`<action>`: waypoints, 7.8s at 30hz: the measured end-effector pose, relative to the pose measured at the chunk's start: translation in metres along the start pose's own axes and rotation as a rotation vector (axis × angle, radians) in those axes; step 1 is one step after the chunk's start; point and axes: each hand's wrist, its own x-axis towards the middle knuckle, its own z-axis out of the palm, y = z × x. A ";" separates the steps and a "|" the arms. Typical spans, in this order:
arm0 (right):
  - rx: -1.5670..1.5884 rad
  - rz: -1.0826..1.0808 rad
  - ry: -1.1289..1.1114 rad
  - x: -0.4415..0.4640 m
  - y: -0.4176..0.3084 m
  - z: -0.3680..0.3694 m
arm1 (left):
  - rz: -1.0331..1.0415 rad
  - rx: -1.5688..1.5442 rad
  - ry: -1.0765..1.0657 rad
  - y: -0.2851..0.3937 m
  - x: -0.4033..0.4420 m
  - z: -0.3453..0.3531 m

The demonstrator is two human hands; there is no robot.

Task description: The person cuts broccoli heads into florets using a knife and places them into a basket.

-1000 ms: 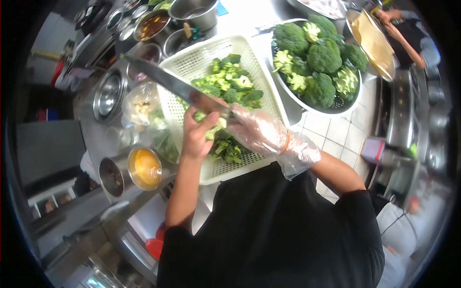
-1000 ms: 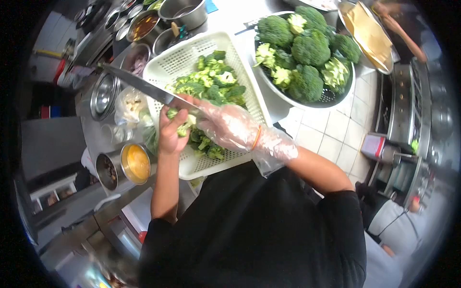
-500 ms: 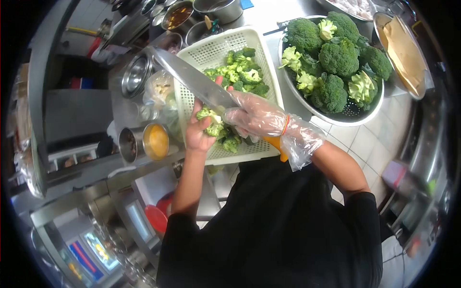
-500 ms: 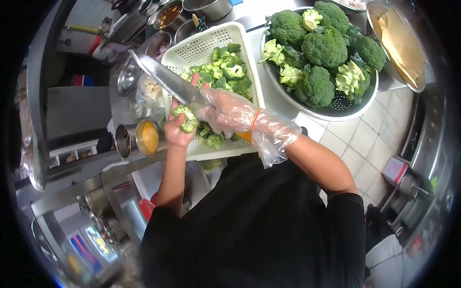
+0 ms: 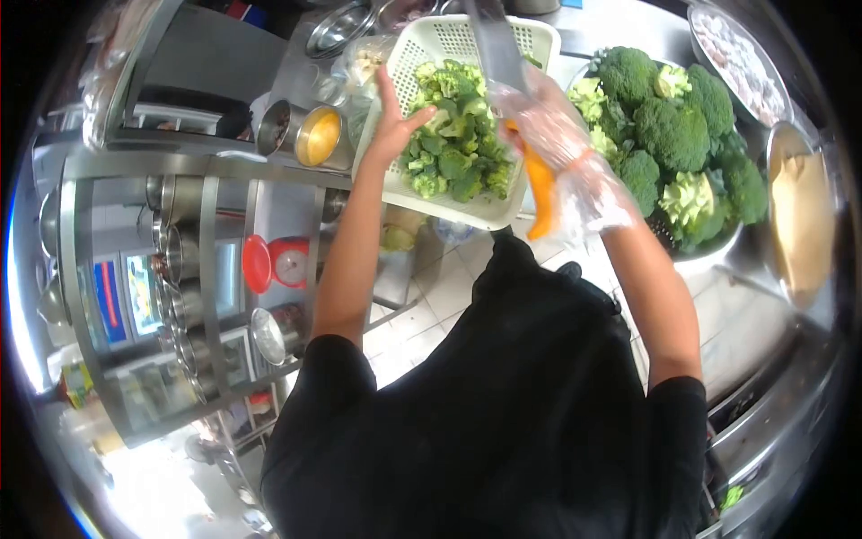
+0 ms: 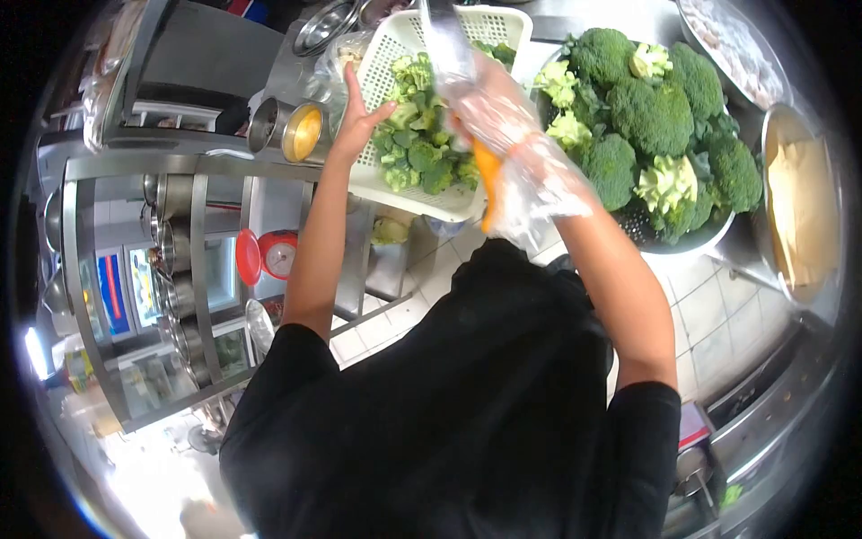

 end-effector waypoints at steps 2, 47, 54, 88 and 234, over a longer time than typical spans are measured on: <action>-0.087 0.077 0.057 -0.022 -0.004 -0.026 | 0.224 0.489 0.194 -0.001 -0.002 -0.009; -0.317 0.195 0.507 -0.267 0.012 -0.119 | 0.086 -0.626 -0.484 0.141 0.017 0.195; -0.522 -0.152 0.466 -0.249 0.046 -0.118 | 0.157 -0.482 -0.342 0.140 0.013 0.187; -0.577 -0.125 0.339 -0.206 0.026 -0.113 | 0.191 -0.559 -0.121 0.133 -0.011 0.149; -0.542 -0.242 0.441 0.009 0.004 0.121 | 1.050 0.383 0.177 -0.032 0.069 -0.106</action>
